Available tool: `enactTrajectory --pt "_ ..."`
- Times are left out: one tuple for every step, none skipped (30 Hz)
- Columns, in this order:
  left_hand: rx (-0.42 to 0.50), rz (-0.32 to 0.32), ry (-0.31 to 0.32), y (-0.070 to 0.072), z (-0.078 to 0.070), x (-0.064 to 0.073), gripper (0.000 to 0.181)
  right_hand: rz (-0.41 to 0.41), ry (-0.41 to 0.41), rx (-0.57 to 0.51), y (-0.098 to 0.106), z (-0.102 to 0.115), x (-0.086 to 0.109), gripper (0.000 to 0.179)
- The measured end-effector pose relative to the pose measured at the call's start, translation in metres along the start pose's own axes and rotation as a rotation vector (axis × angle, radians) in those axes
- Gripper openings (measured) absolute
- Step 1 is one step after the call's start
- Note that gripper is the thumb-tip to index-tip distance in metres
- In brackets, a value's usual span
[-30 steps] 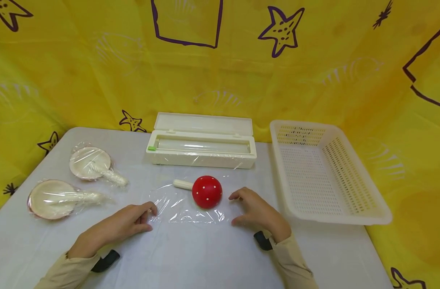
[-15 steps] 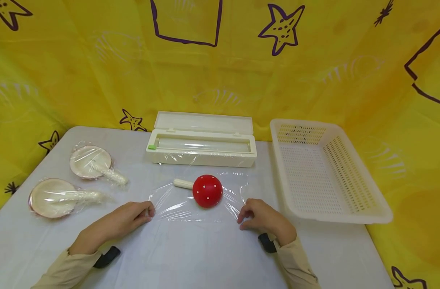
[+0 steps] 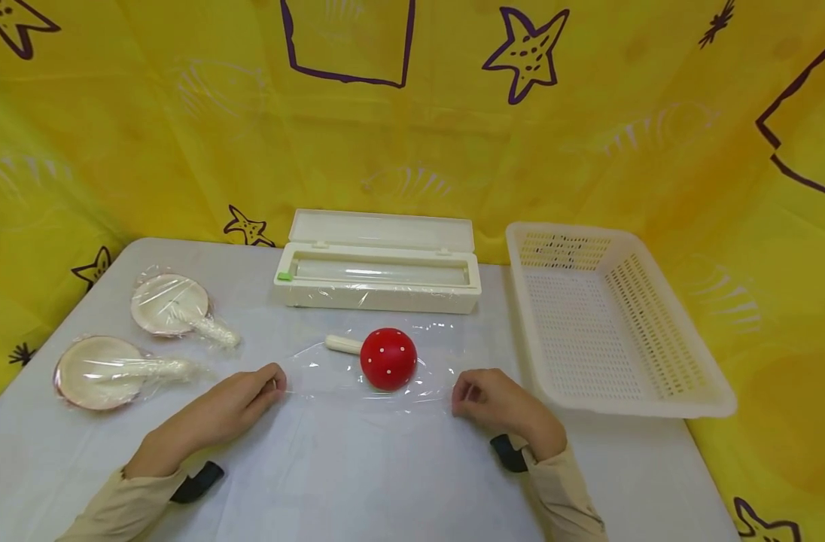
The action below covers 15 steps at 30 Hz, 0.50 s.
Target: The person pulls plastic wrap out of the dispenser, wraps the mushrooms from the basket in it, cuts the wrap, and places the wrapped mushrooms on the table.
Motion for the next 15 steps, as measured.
enactTrajectory --pt "0.003 -0.004 0.001 0.000 0.000 0.000 0.010 0.003 -0.016 0.000 0.000 -0.001 0.000 0.013" --pt "0.005 -0.007 0.001 0.001 0.000 -0.001 0.010 0.005 -0.030 0.005 -0.001 -0.002 0.000 0.015" --pt "0.009 -0.009 0.001 0.001 0.000 -0.001 0.010 0.006 -0.034 0.015 -0.002 -0.003 -0.001 0.017" --pt "0.010 -0.010 0.000 0.001 0.001 -0.002 0.010 0.006 -0.036 0.026 -0.003 -0.004 -0.001 0.019" --pt "0.010 -0.011 -0.002 0.001 0.001 -0.002 0.010 0.007 -0.030 0.042 -0.004 -0.005 -0.001 0.018" --pt "0.012 -0.012 -0.005 0.001 0.001 -0.002 0.010 0.005 -0.014 0.054 -0.005 -0.006 -0.002 0.016" --pt "0.014 -0.013 -0.009 0.001 0.001 -0.002 0.009 0.003 0.001 0.065 -0.005 -0.007 -0.002 0.013" --pt "0.014 -0.015 -0.012 0.001 0.002 -0.002 0.009 0.000 0.012 0.073 -0.005 -0.007 -0.003 0.010" --pt "0.014 -0.014 -0.012 0.001 0.002 -0.002 0.007 -0.004 0.024 0.076 -0.005 -0.007 -0.003 0.008" --pt "0.016 -0.016 -0.016 0.001 0.002 -0.002 0.007 -0.013 0.037 0.073 -0.005 -0.007 -0.003 0.007" --pt "0.018 -0.020 -0.019 0.001 0.002 -0.002 0.007 -0.028 0.059 0.067 -0.003 -0.006 -0.003 0.006" --pt "0.018 -0.022 -0.016 0.001 0.002 -0.002 0.007 -0.045 0.075 0.062 -0.002 -0.004 -0.002 0.006" --pt "0.018 -0.023 -0.010 0.001 0.002 -0.002 0.007 -0.062 0.081 0.052 0.000 -0.003 -0.002 0.006" --pt "0.021 -0.022 -0.001 0.002 0.002 -0.002 0.007 -0.083 0.090 0.041 0.002 -0.002 -0.002 0.006" --pt "0.031 -0.020 0.009 0.002 0.002 -0.003 0.006 -0.104 0.094 0.032 0.005 0.000 -0.001 0.006"
Point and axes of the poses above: each hand's wrist, its own x-axis away from the middle knuckle, its own y-axis out of the back of the hand, z = x × y, the point moved 3 cm from there along -x, towards the middle knuckle, and after that the axes turned 12 degrees about -z, right-handed, at the moved point
